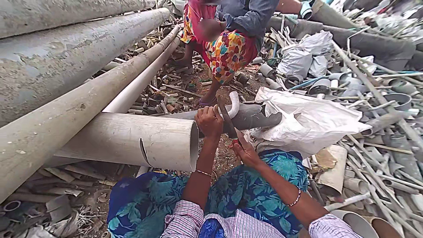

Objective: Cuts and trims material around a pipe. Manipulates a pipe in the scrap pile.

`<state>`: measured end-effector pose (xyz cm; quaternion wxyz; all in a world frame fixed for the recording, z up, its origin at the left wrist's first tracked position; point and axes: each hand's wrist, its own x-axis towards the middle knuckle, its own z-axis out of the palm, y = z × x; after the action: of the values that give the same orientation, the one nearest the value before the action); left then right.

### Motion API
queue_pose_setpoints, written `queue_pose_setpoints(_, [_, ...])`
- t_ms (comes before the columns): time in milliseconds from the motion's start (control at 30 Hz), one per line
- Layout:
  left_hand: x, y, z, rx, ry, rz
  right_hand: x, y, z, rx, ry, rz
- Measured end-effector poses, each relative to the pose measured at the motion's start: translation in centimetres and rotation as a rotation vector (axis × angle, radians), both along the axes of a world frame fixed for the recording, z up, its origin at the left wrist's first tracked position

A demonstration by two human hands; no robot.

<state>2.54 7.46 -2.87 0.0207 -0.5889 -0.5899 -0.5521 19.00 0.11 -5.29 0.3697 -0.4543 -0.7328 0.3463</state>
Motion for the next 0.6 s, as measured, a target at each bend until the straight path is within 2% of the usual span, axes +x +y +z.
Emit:
queue_pose_setpoints(100, [-0.1,-0.2,-0.1,-0.001,-0.008,0.003,-0.6,0.3,0.8,0.032,0.165,-0.11])
queue_pose_setpoints(233, [0.2,0.1,0.3,-0.014,-0.036,0.032,-0.2,0.1,1.4,-0.051,0.006,-0.044])
queue_pose_setpoints(367, [0.4,0.4,0.6,-0.008,-0.066,0.051,-0.1,-0.2,2.4,0.096,0.069,-0.096])
queue_pose_setpoints(467, [0.3,0.0,0.4,-0.014,-0.06,0.049,-0.6,-0.6,1.8,-0.062,-0.007,-0.089])
queue_pose_setpoints(533, [0.3,0.4,0.6,-0.01,-0.062,0.052,-0.4,-0.8,3.3,-0.173,-0.056,-0.059])
queue_pose_setpoints(600, [0.2,0.0,0.3,-0.039,-0.046,0.033,-0.4,-1.6,4.6,-0.253,-0.012,-0.064])
